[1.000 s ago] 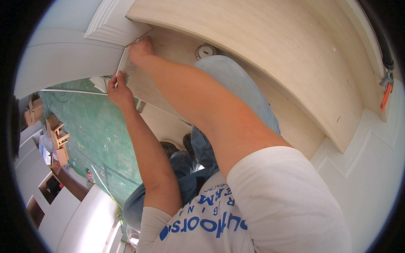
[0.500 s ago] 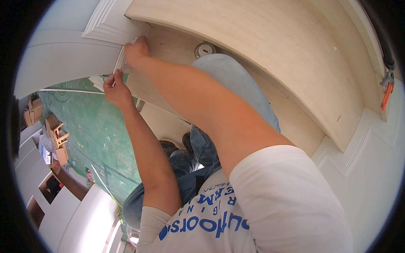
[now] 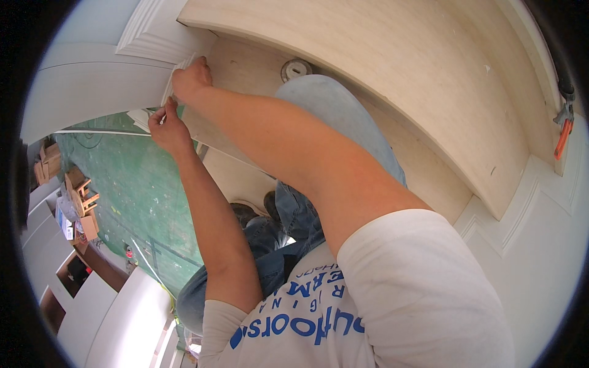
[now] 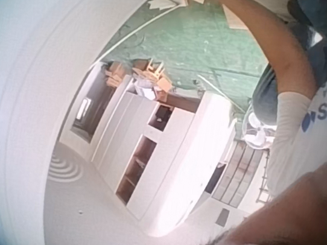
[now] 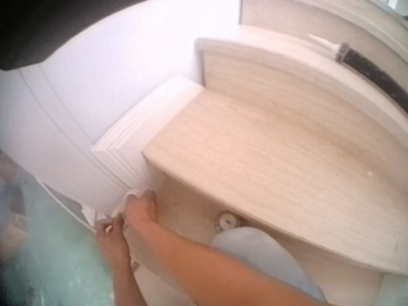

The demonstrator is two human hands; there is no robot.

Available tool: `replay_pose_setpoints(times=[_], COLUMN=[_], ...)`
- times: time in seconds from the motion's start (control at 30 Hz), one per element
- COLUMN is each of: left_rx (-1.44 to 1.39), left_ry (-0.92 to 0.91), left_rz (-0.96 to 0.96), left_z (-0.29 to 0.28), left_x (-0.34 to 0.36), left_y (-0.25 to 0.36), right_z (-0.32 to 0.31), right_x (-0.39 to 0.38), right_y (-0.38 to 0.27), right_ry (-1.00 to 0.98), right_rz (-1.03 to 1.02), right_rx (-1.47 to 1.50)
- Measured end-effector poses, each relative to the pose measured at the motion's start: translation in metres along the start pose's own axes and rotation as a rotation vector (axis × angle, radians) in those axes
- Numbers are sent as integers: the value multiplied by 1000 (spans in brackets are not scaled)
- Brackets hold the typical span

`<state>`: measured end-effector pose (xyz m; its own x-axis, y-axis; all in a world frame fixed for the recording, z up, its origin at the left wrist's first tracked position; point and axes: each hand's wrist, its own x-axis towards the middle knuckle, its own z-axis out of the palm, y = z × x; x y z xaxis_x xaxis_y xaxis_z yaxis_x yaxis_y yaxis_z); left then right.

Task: Installing white trim molding along the base of the stairs and the wall.

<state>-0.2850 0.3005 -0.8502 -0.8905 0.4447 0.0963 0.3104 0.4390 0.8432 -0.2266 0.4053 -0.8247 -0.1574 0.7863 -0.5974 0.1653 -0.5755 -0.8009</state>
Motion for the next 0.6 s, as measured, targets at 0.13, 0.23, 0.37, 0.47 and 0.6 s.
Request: replay_pose_setpoints(times=[0.13,0.23,0.37,0.47,0.6], left_rx=[176,-72,-64,-84,-184], left_ry=[-10,-20,-7,-7,11], left_rz=[54,-7,8,25,68], left_z=[4,5,4,6,2], left_x=[-2,0,-2,-4,-4], left_y=[0,-7,-13,-10,-14], right_z=[-2,1,0,-2,3], right_x=[3,7,5,18,19], right_y=[3,4,10,12,16], right_ry=[19,26,57,17,-6], right_rz=[-5,-41,-135,-195,-230], right_rx=[-26,-50,-64,-118,-119])
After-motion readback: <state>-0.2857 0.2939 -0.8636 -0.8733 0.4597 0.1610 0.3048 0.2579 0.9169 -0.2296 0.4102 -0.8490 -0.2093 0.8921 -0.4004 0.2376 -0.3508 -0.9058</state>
